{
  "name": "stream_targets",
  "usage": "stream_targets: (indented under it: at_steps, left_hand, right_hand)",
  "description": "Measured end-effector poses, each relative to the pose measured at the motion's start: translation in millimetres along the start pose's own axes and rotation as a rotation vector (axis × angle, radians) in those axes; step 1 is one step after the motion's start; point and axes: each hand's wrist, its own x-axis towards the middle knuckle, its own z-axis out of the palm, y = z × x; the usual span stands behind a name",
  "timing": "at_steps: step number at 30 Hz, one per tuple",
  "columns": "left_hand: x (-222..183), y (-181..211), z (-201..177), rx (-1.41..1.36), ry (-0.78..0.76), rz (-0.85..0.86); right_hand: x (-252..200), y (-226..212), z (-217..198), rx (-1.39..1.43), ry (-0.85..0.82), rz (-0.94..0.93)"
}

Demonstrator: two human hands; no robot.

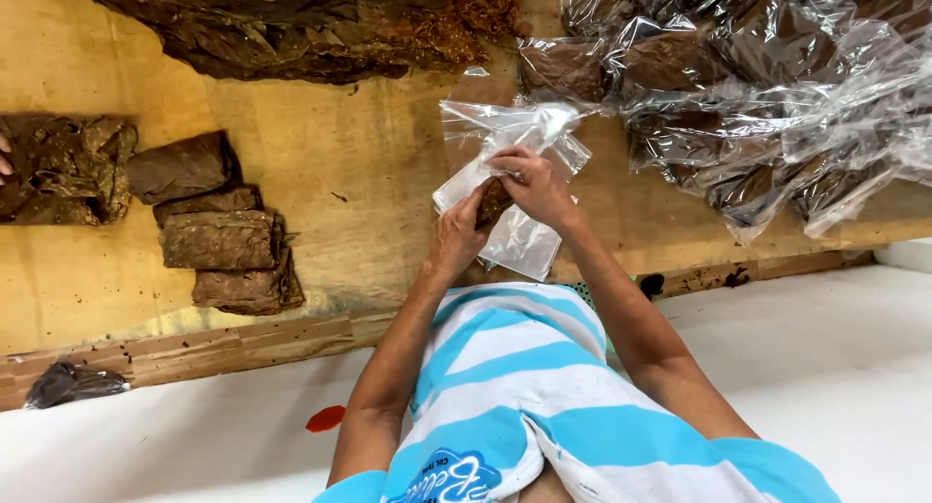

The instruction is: The person repeatedly picks up rectangular brown food blocks from a stack on a wooden table, places each block into a clear plastic bag, and sets the filled bag aside. Another person is visible in the background handling similar blocks.

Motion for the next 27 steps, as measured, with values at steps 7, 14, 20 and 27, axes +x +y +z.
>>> stream_targets:
  at_steps: [7,14,20,27]
  left_hand:
    - [5.9,-10.9,17.4,0.124,-0.021,-0.11]
    - [16.0,-49.5,50.9,0.128,-0.061,-0.171]
    - [4.3,-63.7,43.7,-1.062,0.06,-0.22]
    - [-2.6,-45.4,23.6,-1.172,0.098,-0.212]
  right_hand:
    - [-11.2,-12.2,18.8,-0.296,-0.068,-0.355]
    - [-35.0,-18.6,58.7,-0.213,-0.051,-0.591]
    - [-55.4,-5.4,48.3,-0.201,0.273,-0.554]
    - [-48.2,12.1,47.9,-0.062,0.4,-0.336]
